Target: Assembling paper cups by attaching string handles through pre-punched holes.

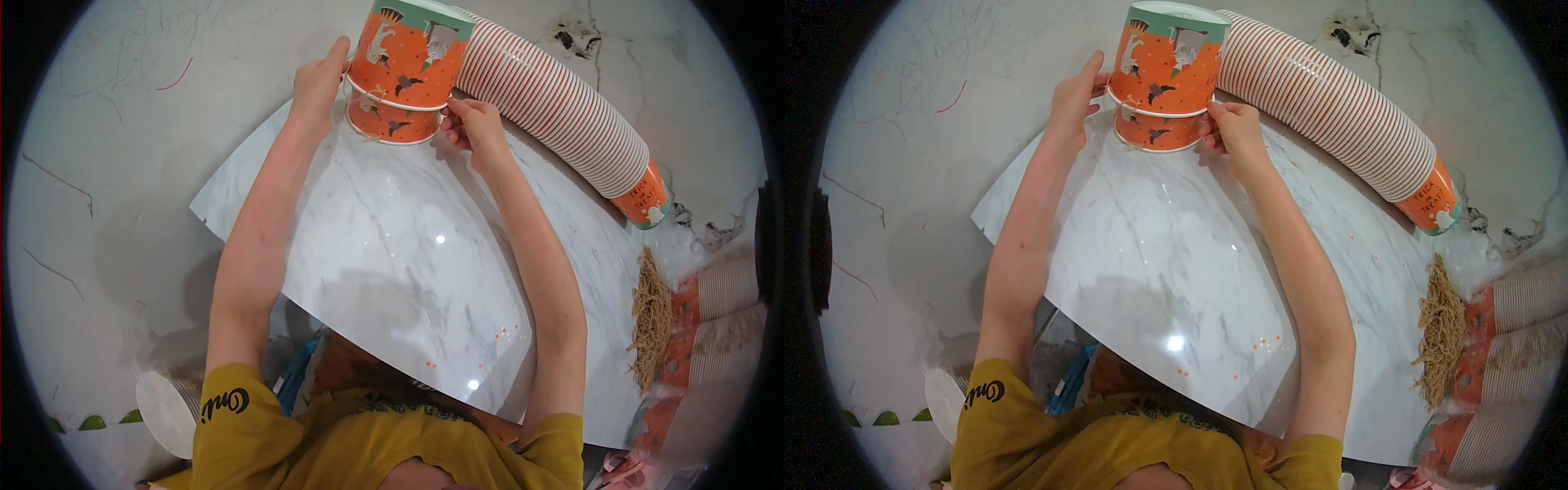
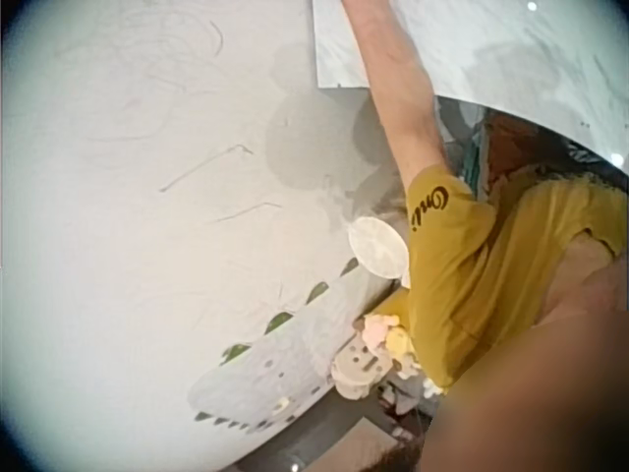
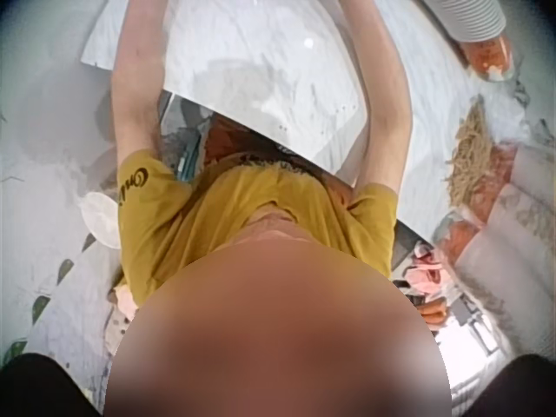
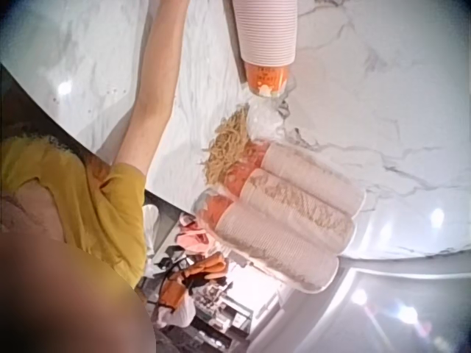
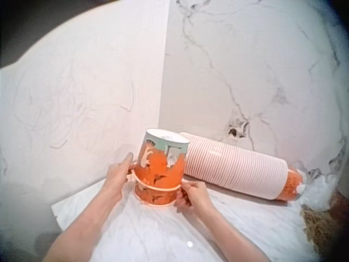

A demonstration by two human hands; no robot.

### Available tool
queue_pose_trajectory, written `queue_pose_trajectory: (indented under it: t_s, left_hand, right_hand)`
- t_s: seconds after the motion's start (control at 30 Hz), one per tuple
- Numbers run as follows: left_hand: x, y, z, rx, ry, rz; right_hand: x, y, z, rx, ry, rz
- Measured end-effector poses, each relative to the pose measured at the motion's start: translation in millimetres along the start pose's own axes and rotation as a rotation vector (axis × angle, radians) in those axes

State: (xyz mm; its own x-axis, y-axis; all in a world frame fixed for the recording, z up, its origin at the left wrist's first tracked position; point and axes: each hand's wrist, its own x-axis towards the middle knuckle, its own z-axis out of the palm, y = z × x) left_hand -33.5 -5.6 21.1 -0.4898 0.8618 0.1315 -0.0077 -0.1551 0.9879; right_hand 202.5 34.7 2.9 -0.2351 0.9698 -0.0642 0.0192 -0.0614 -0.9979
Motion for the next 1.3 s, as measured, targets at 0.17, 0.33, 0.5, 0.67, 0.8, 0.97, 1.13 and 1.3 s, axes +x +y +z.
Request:
queue_pose_trajectory:
  t_s: [0.17,0.33,0.5,0.67,0.8,0.97,1.13,1.3]
  left_hand:
    - [-5,7,-2,0.206,-0.053,-0.034]
    - [-9,5,1,0.226,-0.086,-0.065]
    - [-2,-8,-3,0.178,-0.101,-0.002]
    - [5,-12,-4,0.255,-0.112,-0.141]
    - [-2,-7,0,0.192,-0.052,-0.128]
    - [4,-10,-7,0.270,-0.127,-0.200]
    - [5,-14,-7,0.300,-0.127,-0.240]
    - [10,-22,-10,0.316,-0.123,-0.286]
  right_hand:
    - [3,2,-7,-0.055,-0.029,-0.033]
    - [1,2,-6,-0.028,0.007,-0.023]
    - [4,5,-8,-0.103,-0.019,-0.024]
    - [5,10,-9,-0.142,-0.016,0.003]
    - [7,14,-10,-0.128,-0.005,0.021]
    - [6,19,-6,-0.173,-0.011,-0.019]
    - [4,22,-6,-0.216,-0.007,-0.025]
    - [1,25,2,-0.234,0.027,-0.074]
